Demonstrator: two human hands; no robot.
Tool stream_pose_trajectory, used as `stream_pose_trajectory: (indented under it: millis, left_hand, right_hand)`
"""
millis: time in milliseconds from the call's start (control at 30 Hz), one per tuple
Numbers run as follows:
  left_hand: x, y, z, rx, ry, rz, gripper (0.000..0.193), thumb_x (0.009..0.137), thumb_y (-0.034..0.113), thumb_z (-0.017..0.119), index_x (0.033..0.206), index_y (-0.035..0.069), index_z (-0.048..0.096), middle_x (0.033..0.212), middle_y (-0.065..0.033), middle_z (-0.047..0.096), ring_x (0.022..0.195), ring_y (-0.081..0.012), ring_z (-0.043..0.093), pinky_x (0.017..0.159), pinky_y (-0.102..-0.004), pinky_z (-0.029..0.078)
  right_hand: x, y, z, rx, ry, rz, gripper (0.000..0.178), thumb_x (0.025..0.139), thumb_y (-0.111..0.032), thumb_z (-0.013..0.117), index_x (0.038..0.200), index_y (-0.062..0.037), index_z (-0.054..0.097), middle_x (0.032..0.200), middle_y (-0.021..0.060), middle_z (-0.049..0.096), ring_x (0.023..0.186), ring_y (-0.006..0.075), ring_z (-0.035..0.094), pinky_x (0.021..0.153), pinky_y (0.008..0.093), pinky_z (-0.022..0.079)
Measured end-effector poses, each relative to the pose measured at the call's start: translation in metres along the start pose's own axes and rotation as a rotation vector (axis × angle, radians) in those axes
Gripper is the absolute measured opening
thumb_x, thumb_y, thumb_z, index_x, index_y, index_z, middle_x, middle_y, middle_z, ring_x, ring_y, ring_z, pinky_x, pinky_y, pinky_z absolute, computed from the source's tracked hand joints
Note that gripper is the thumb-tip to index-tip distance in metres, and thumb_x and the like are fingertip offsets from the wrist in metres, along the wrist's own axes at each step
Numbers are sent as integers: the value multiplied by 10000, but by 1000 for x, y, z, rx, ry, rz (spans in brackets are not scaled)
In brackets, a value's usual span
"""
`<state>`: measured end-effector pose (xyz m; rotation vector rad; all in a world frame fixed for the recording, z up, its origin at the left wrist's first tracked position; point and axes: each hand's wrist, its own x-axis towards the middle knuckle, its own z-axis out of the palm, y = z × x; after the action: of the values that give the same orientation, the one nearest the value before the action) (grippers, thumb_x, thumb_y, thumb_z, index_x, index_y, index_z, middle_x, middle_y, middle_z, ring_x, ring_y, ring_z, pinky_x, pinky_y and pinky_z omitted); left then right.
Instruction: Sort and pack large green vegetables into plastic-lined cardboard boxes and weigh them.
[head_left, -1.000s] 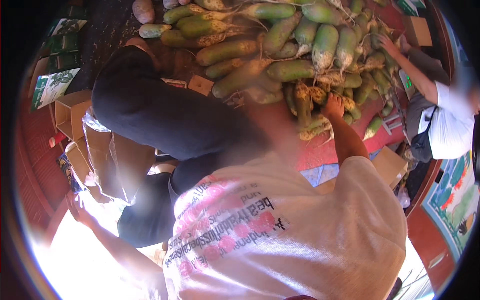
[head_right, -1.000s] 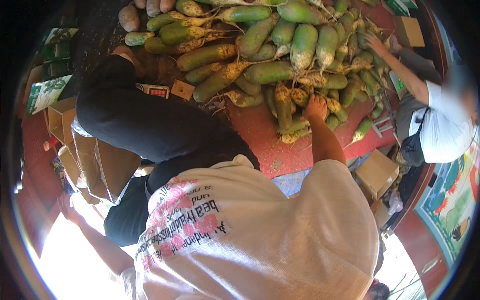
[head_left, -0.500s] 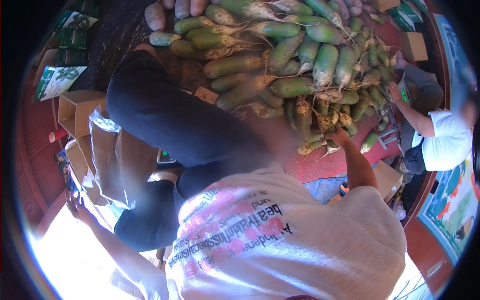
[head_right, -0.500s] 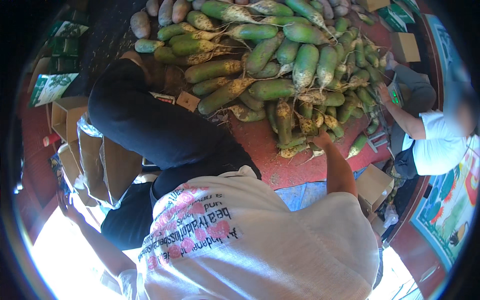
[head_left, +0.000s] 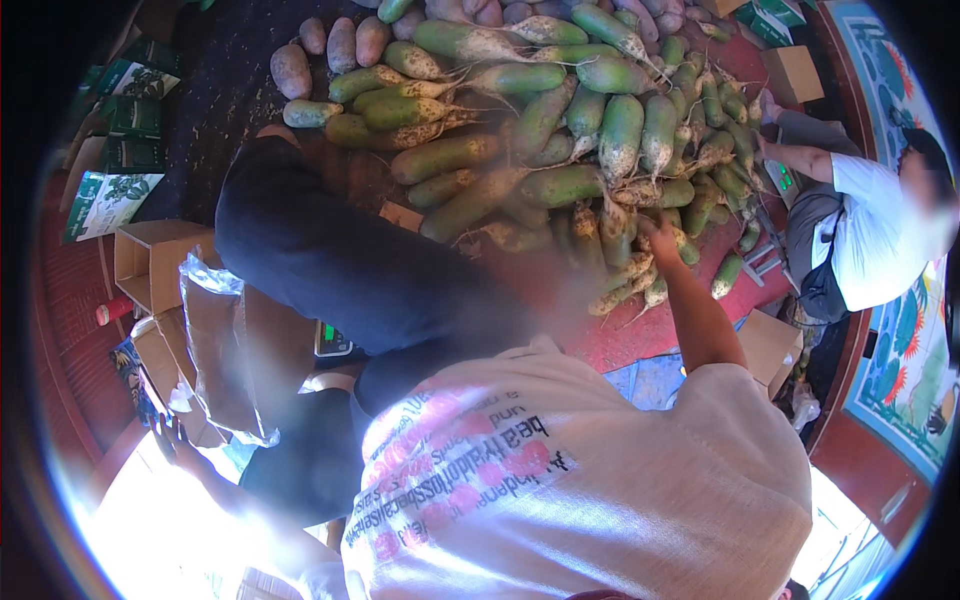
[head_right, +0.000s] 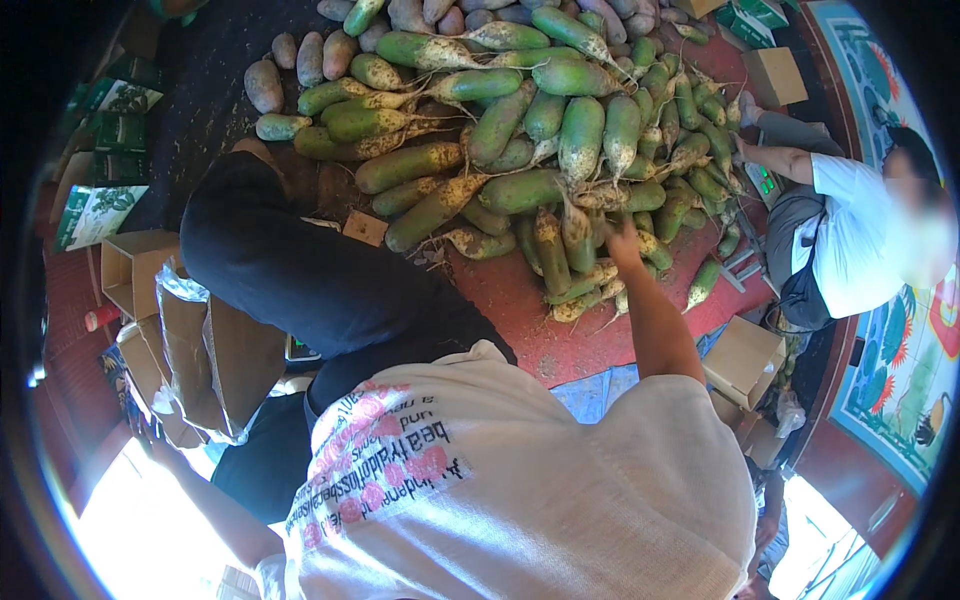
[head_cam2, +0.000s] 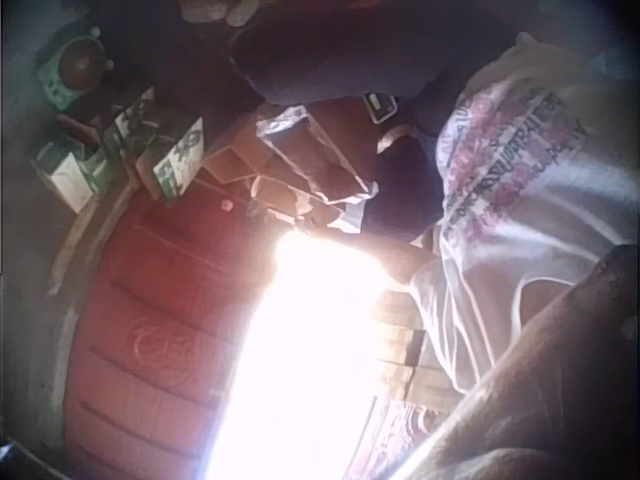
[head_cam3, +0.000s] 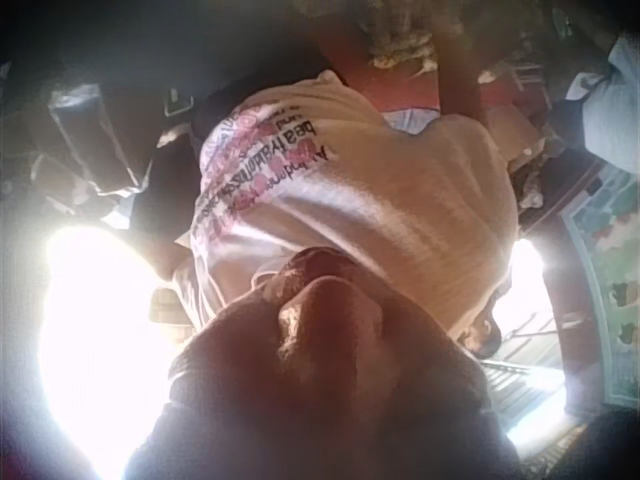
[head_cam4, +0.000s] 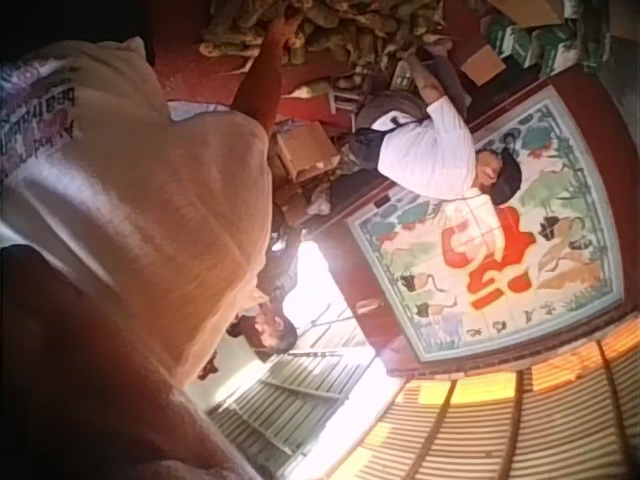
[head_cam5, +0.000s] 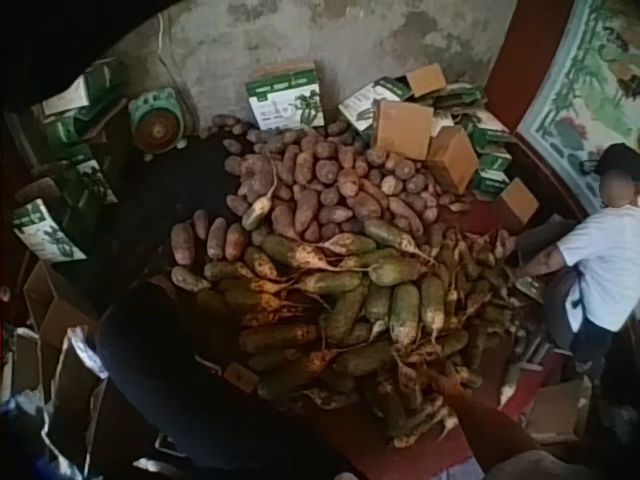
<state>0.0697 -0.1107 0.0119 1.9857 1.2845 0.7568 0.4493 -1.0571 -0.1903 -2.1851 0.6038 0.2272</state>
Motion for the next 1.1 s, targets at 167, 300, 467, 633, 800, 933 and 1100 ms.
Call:
stream_pose_trajectory:
  millis: [167, 300, 467, 633, 800, 933, 1100]
  left_hand:
    - [13, -40, -8, -176, -25, -41, 439, 994, 173, 500, 1410, 34, 510, 1394, -164, 547, 1253, -330, 564, 1075, -436, 447]
    - [-2, -22, -36, -159, 21, -104, 459, 989, 175, 482, 1428, 46, 501, 1407, -141, 542, 1261, -322, 560, 1103, -467, 411]
    - [-8, -11, -49, -79, 55, -117, 476, 997, 236, 483, 1435, 50, 498, 1386, -130, 561, 1250, -310, 568, 1102, -471, 414]
    - [5, -1, -29, -201, 104, -157, 469, 988, 236, 550, 1399, 11, 523, 1339, -135, 591, 1201, -299, 600, 1053, -466, 467]
    - [3, 67, 4, -182, 56, 90, 416, 985, 206, 583, 1359, 24, 557, 1325, -107, 602, 1149, -281, 618, 1014, -401, 491]
    - [12, 82, 14, -213, 62, 65, 407, 1008, 212, 551, 1374, 33, 547, 1357, -108, 585, 1154, -283, 615, 1014, -406, 480]
    - [8, 106, 28, -186, -40, 181, 423, 1032, 202, 511, 1417, 27, 497, 1377, -122, 578, 1185, -290, 609, 1000, -396, 491]
  right_hand:
    - [134, -90, -12, -76, 417, -153, 895, 808, -557, 735, 1354, 95, 456, 1349, 272, 527, 1216, 384, 541, 1025, 413, 422]
    - [142, -166, 49, -518, 319, 290, 1233, 738, -762, 645, 1521, 49, 145, 1504, 281, 367, 1352, 419, 440, 1093, 462, 400]
    - [137, -172, 47, -601, 300, 239, 1018, 826, -717, 604, 1456, 31, 322, 1422, 262, 446, 1242, 424, 526, 1000, 519, 472]
    - [110, -170, 10, 431, -39, 173, 712, 917, -608, 557, 1229, 32, 554, 1191, 218, 614, 1089, 320, 623, 908, 482, 511]
    - [15, -249, 8, 1342, -757, 45, 751, 989, -657, 351, 1199, 33, 560, 1000, 140, 616, 838, 236, 598, 838, 410, 485]
    - [-38, -292, 23, 1412, -811, 116, 1069, 791, -840, 485, 1394, 40, 418, 975, 84, 547, 834, 197, 549, 908, 396, 442]
    - [-63, -307, 47, 1282, -1100, 42, 933, 852, -710, 506, 1425, 20, 411, 910, 59, 601, 835, 203, 595, 988, 439, 433]
